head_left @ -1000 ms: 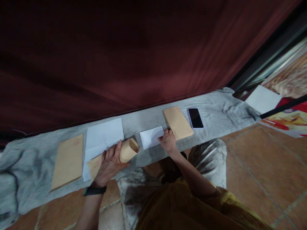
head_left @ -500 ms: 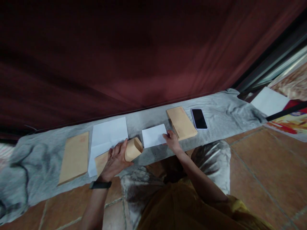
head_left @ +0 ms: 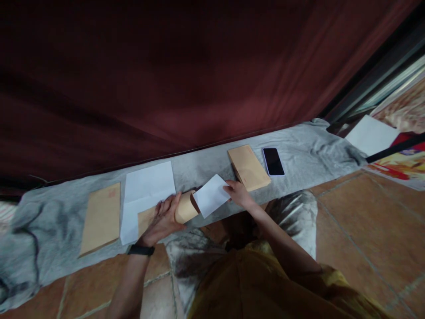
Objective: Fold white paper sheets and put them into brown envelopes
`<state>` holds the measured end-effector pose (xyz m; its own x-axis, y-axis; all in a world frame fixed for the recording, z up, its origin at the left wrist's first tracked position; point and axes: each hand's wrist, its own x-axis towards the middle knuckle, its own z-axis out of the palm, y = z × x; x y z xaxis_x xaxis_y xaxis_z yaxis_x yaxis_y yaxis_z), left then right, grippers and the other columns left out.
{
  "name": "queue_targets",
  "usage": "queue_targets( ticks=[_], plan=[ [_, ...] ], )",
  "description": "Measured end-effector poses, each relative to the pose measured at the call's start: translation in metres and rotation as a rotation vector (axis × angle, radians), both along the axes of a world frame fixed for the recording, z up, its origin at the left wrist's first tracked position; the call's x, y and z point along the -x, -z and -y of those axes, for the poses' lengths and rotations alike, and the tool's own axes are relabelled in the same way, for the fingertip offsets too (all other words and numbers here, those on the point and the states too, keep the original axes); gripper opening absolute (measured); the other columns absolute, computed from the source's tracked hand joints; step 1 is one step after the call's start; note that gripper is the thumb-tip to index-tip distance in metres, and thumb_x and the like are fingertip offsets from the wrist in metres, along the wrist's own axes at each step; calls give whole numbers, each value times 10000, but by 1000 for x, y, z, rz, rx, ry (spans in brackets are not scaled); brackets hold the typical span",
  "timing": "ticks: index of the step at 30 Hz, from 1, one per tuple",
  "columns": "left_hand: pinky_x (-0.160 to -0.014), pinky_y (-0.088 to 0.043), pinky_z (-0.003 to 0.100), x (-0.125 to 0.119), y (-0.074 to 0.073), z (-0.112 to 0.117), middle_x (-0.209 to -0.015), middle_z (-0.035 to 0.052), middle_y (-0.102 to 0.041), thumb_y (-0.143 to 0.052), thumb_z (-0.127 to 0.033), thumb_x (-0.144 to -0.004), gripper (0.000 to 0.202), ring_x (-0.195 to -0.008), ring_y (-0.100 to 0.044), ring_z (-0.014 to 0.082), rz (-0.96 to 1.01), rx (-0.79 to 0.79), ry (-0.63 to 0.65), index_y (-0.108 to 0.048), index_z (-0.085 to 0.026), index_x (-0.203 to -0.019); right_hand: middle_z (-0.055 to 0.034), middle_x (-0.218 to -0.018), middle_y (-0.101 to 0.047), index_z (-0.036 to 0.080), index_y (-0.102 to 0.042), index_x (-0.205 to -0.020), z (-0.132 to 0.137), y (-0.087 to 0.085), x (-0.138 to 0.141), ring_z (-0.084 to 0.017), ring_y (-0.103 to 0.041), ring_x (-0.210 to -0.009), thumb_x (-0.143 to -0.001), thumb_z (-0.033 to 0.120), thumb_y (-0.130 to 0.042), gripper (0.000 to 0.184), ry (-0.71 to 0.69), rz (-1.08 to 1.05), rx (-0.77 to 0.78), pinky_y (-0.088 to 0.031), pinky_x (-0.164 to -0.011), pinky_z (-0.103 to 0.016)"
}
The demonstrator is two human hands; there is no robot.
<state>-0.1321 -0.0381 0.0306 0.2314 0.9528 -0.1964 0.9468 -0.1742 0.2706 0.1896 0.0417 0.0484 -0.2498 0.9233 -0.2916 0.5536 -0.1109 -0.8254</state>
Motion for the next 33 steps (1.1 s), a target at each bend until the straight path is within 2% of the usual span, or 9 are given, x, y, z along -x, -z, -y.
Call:
queue_targets(
  ticks=[5, 10, 13, 17, 20, 26, 33],
  plan=[
    [-1197, -178, 566, -3, -1, 0, -1559, 164, -352, -810, -484, -589, 1315, -1453, -323, 370, -3, 33, 27, 7, -260, -1595, -22, -757, -730, 182, -682, -950, -8, -15, 3, -153, -688, -588, -973, 182, -463, 219, -89, 129, -2, -470, -546, -200],
    [-1197, -181, 551, -9, -6, 3, -1564, 154, -338, -800, -470, -593, 1286, -1457, -318, 358, 9, 35, 40, -19, -265, -1593, -36, -830, -752, 179, -693, -955, -7, -18, 9, -148, -705, -647, -984, 189, -468, 227, -63, 190, -12, -474, -576, -189],
    [-1200, -171, 558, -12, -8, 4, -1561, 154, -340, -793, -478, -597, 1285, -1465, -304, 354, 7, 57, 31, -9, -268, -1593, -47, -871, -759, 186, -702, -1008, -1, -12, 12, -153, -711, -686, -994, 198, -472, 231, -44, 183, -41, -480, -605, -196],
    [-1200, -177, 565, -13, -9, 4, -1560, 168, -348, -801, -484, -594, 1285, -1472, -291, 356, -8, 73, 35, -27, -265, -1596, -65, -939, -768, 222, -720, -1073, 10, 4, 13, -218, -718, -880, -974, 219, -547, 200, 50, 204, -178, -498, -735, -245],
    [-1195, -198, 571, -14, -10, 4, -1566, 169, -346, -801, -494, -592, 1285, -1458, -318, 356, -11, 81, 44, -37, -259, -1598, -65, -964, -768, 242, -720, -1098, 16, 14, 11, -237, -709, -924, -972, 225, -553, 210, 75, 168, -211, -492, -776, -267],
    [-1199, -187, 576, -20, -16, 4, -1567, 181, -343, -775, -468, -595, 1236, -1459, -316, 369, -48, 102, 48, -89, -230, -1595, -63, -1007, -766, 237, -712, -1107, 19, 18, 8, -220, -712, -951, -1005, 235, -503, 232, 39, 112, -245, -474, -801, -244],
    [-1207, -159, 562, -26, -19, 5, -1570, 183, -307, -747, -435, -614, 1206, -1484, -268, 348, -51, 131, 22, -80, -208, -1593, -76, -1052, -760, 222, -697, -1133, 25, 23, 11, -222, -707, -984, -1012, 220, -484, 245, 71, 80, -244, -474, -828, -251]
  ],
)
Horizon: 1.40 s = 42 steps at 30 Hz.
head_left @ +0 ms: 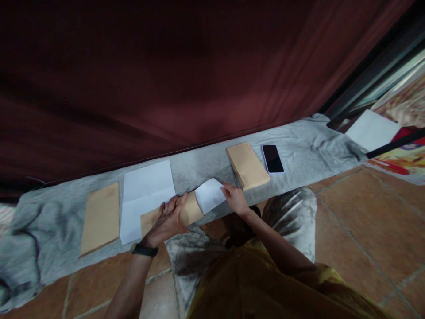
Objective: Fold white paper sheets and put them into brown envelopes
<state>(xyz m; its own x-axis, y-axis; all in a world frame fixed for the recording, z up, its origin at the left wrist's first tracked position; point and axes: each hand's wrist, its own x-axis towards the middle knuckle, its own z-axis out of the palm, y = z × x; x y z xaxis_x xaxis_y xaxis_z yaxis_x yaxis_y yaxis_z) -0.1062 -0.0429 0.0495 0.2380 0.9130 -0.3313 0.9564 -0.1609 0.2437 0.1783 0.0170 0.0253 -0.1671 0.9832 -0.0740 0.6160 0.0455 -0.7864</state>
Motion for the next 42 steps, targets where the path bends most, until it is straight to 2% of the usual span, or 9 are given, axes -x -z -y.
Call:
queue_targets(
  ticks=[6, 11, 14, 18, 22, 26, 30, 37, 42],
  plan=[
    [-1202, -144, 571, -6, 0, 1, -1552, 176, -318, -743, -458, -628, 1190, -1463, -293, 366, -34, -76, -8, -85, -215, -1589, -89, -927, -760, 194, -699, -1078, 2, 10, 1, -233, -702, -885, -977, 244, -528, 205, 35, -3, 86, -484, -777, -266],
    [-1196, -130, 582, -18, -3, -5, -1543, 181, -333, -760, -465, -632, 1185, -1449, -305, 389, -50, -104, -33, -102, -227, -1588, -47, -815, -714, 192, -690, -963, 2, 23, 5, -192, -672, -769, -939, 237, -504, 192, 143, -204, 189, -510, -683, -245],
    [-1192, -129, 588, -24, -3, -10, -1541, 180, -336, -778, -468, -617, 1207, -1444, -312, 388, -32, -104, -40, -97, -245, -1588, -31, -777, -683, 186, -668, -907, -1, 27, 7, -171, -650, -698, -935, 237, -449, 227, 158, -269, 236, -527, -610, -236],
    [-1192, -115, 602, -25, 0, -15, -1565, 178, -304, -789, -469, -596, 1239, -1457, -295, 388, -19, -82, -51, -79, -261, -1590, -13, -740, -658, 180, -648, -873, -6, 26, 4, -148, -627, -618, -915, 209, -423, 230, 132, -320, 295, -520, -517, -216],
    [-1189, -121, 612, -24, 4, -14, -1566, 175, -314, -792, -472, -596, 1251, -1455, -302, 390, 4, -90, -43, -65, -258, -1593, 10, -647, -611, 181, -626, -752, -11, 18, -5, -142, -608, -583, -883, 197, -488, 191, 91, -310, 327, -489, -484, -198],
    [-1190, -125, 608, -26, 2, -12, -1538, 173, -360, -792, -451, -596, 1225, -1427, -341, 400, -2, -114, -2, -109, -247, -1592, 21, -594, -590, 187, -624, -689, -16, 10, -9, -132, -575, -536, -865, 185, -531, 199, 53, -263, 323, -468, -515, -209],
    [-1186, -121, 619, -30, 1, -15, -1542, 164, -351, -792, -460, -597, 1244, -1422, -338, 402, 16, -114, -6, -78, -257, -1595, 28, -593, -584, 197, -638, -724, -17, 6, -3, -122, -553, -517, -878, 165, -508, 205, 52, -216, 308, -437, -514, -200],
    [-1189, -124, 599, -40, 3, -21, -1537, 156, -346, -804, -454, -597, 1261, -1428, -333, 382, 71, -100, -2, -51, -278, -1593, 24, -625, -583, 227, -595, -659, -2, 10, 20, -149, -589, -666, -856, 130, -545, 225, 36, -147, 238, -460, -646, -220],
    [-1184, -128, 598, -41, 6, -20, -1536, 168, -347, -807, -452, -596, 1259, -1424, -334, 389, 48, -93, -15, -59, -262, -1591, 20, -694, -651, 238, -683, -811, -2, 10, 11, -157, -615, -692, -914, 203, -515, 201, 10, -123, 199, -467, -627, -226]
  ],
)
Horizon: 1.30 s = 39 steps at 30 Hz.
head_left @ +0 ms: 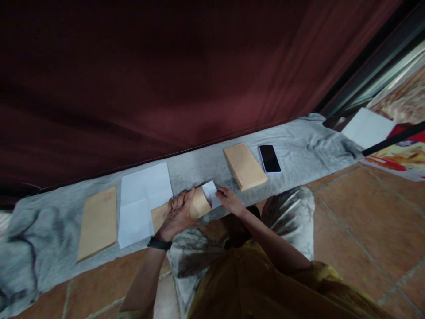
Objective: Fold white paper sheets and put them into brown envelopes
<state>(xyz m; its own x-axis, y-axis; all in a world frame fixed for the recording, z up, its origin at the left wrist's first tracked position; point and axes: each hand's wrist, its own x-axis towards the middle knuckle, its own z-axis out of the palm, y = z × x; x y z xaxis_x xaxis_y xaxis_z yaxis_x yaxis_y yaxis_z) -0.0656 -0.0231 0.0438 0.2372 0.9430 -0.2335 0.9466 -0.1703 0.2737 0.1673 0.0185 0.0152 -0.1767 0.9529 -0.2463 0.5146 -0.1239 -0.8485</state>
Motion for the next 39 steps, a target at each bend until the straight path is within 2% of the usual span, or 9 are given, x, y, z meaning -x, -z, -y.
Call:
queue_targets(
  ticks=[4, 9, 15, 18, 22, 29, 34, 39],
  plan=[
    [-1188, -126, 587, 1, 4, 2, -1541, 165, -343, -804, -455, -608, 1250, -1427, -333, 384, -7, -36, 2, -54, -268, -1591, 5, -720, -683, 200, -703, -750, -3, -3, -11, -156, -643, -723, -902, 177, -532, 229, -66, 13, 0, -460, -656, -219],
    [-1186, -164, 564, -4, 7, 3, -1540, 164, -346, -791, -457, -620, 1237, -1441, -319, 372, -3, -63, 43, -55, -259, -1594, 12, -796, -731, 215, -745, -778, -1, -2, -5, -150, -662, -797, -885, 169, -585, 198, -116, 35, 14, -446, -693, -205],
    [-1174, -217, 556, -8, 7, 2, -1537, 180, -357, -776, -419, -627, 1204, -1440, -328, 369, -9, -80, 82, -86, -220, -1593, 2, -763, -726, 216, -766, -780, 2, 0, 4, -147, -653, -769, -899, 213, -597, 207, -156, 106, 95, -413, -648, -209],
    [-1171, -232, 556, -9, 8, 2, -1532, 173, -365, -756, -409, -636, 1173, -1438, -335, 367, -19, -96, 90, -104, -215, -1592, -7, -754, -714, 214, -747, -713, 1, -1, 4, -152, -643, -754, -883, 231, -613, 218, -164, 128, 141, -407, -637, -218],
    [-1168, -246, 557, -8, 12, 2, -1524, 169, -374, -728, -401, -650, 1131, -1437, -336, 369, -24, -124, 106, -128, -209, -1589, -2, -616, -649, 203, -690, -592, -2, -5, 5, -150, -606, -650, -842, 211, -619, 260, -185, 130, 213, -387, -577, -228],
    [-1179, -223, 583, -7, 16, 1, -1538, 184, -342, -730, -400, -637, 1147, -1459, -300, 375, -31, -83, 101, -120, -198, -1587, 8, -551, -638, 185, -664, -537, -5, -6, 3, -125, -577, -581, -807, 185, -629, 273, -242, 14, 305, -411, -576, -217],
    [-1187, -218, 582, -9, 12, 0, -1548, 167, -325, -708, -407, -648, 1129, -1476, -280, 353, -40, -48, 102, -109, -209, -1584, -5, -498, -621, 162, -668, -571, -8, -3, 0, -105, -439, -430, -795, 188, -638, 228, -256, -171, 447, -317, -438, -238],
    [-1194, -211, 578, -9, 12, 0, -1554, 188, -308, -724, -426, -642, 1147, -1488, -258, 361, -59, -38, 107, -111, -186, -1582, -34, -495, -629, 140, -648, -542, -9, -3, -1, -106, -441, -433, -777, 178, -650, 237, -262, -228, 480, -317, -430, -234]
  ],
)
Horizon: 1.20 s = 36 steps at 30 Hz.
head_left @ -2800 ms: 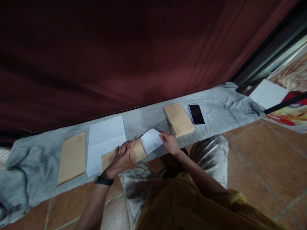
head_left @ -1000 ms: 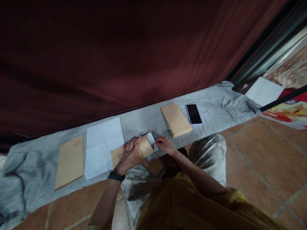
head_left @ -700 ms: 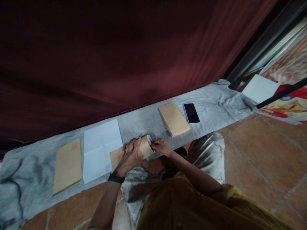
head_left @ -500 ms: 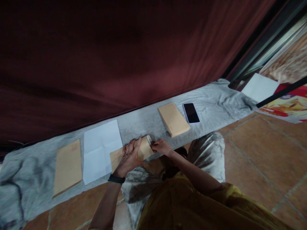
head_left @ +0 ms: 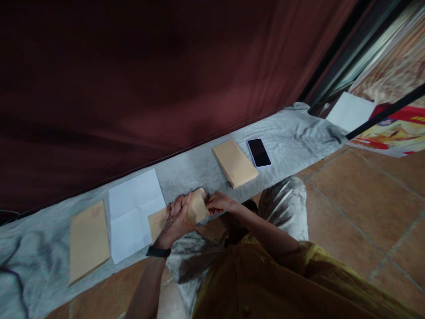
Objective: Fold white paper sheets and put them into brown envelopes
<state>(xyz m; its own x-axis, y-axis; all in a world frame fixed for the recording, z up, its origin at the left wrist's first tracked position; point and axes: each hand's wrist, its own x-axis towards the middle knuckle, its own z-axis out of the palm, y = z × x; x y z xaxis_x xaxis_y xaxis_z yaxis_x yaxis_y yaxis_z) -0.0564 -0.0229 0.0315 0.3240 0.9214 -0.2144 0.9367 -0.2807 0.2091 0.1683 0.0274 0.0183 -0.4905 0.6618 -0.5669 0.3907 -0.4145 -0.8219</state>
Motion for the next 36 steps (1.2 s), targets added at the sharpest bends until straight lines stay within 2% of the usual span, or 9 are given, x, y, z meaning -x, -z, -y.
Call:
queue_targets(
  ticks=[7, 11, 14, 17, 21, 24, 27, 31, 36],
  plan=[
    [-1173, -234, 629, 5, 6, 0, -1575, 198, -298, -718, -444, -678, 1132, -1497, -247, 381, -5, -4, 18, -93, -209, -1591, -29, -500, -629, 138, -639, -571, 3, -1, 2, -96, -452, -416, -790, 139, -604, 222, 8, -17, 32, -325, -400, -204],
    [-1176, -216, 641, 7, 12, 3, -1640, 203, -205, -745, -446, -701, 1086, -1523, -175, 396, -21, 7, 21, -155, -232, -1588, -13, -533, -638, 147, -617, -586, 10, -1, -1, -88, -475, -410, -833, 114, -536, 262, 10, 4, 32, -351, -403, -187],
    [-1182, -197, 641, 0, 16, 14, -1670, 189, -140, -708, -435, -778, 978, -1537, -130, 384, -4, -53, 24, -189, -251, -1587, 8, -575, -643, 155, -620, -630, 19, -1, -5, -79, -490, -424, -865, 122, -522, 256, 25, 5, -11, -362, -423, -176],
    [-1194, -174, 630, -15, 21, 31, -1675, 170, -139, -603, -398, -880, 832, -1542, -136, 349, 23, -147, 35, -196, -246, -1589, 18, -604, -639, 159, -650, -698, 31, -2, -8, -78, -506, -456, -897, 135, -509, 245, 52, 18, -87, -377, -464, -173],
    [-1208, -135, 624, -33, 28, 46, -1662, 154, -210, -531, -334, -930, 712, -1542, -149, 332, -1, -242, 16, -254, -235, -1578, 18, -682, -657, 178, -714, -942, 50, 3, -9, -95, -549, -549, -919, 142, -505, 213, 97, 26, -207, -419, -558, -184],
    [-1216, -123, 617, -39, 31, 49, -1646, 136, -269, -487, -306, -952, 647, -1538, -176, 317, -22, -256, 5, -294, -239, -1566, 11, -737, -683, 200, -706, -1098, 66, 12, -11, -122, -601, -617, -863, 93, -532, 312, 130, 13, -339, -460, -628, -208],
    [-1217, -118, 623, -41, 33, 48, -1629, 117, -317, -443, -321, -975, 590, -1531, -207, 311, -50, -267, -5, -335, -253, -1550, 4, -781, -713, 214, -703, -1129, 75, 21, -17, -145, -649, -692, -813, 53, -544, 389, 155, 36, -443, -487, -696, -231],
    [-1224, -116, 615, -44, 39, 49, -1631, 104, -312, -410, -272, -980, 579, -1534, -202, 292, -78, -300, -17, -327, -255, -1553, -11, -798, -727, 199, -718, -1062, 61, 21, -26, -155, -661, -711, -885, 98, -526, 280, 143, 105, -473, -501, -715, -243],
    [-1238, -135, 592, -54, 50, 56, -1623, 98, -326, -344, -210, -989, 582, -1539, -182, 257, -66, -349, -19, -282, -238, -1567, -86, -1127, -701, 191, -691, -1140, 7, 9, -11, -189, -665, -954, -931, 132, -523, 274, 201, 247, -615, -488, -880, -277]
  ],
)
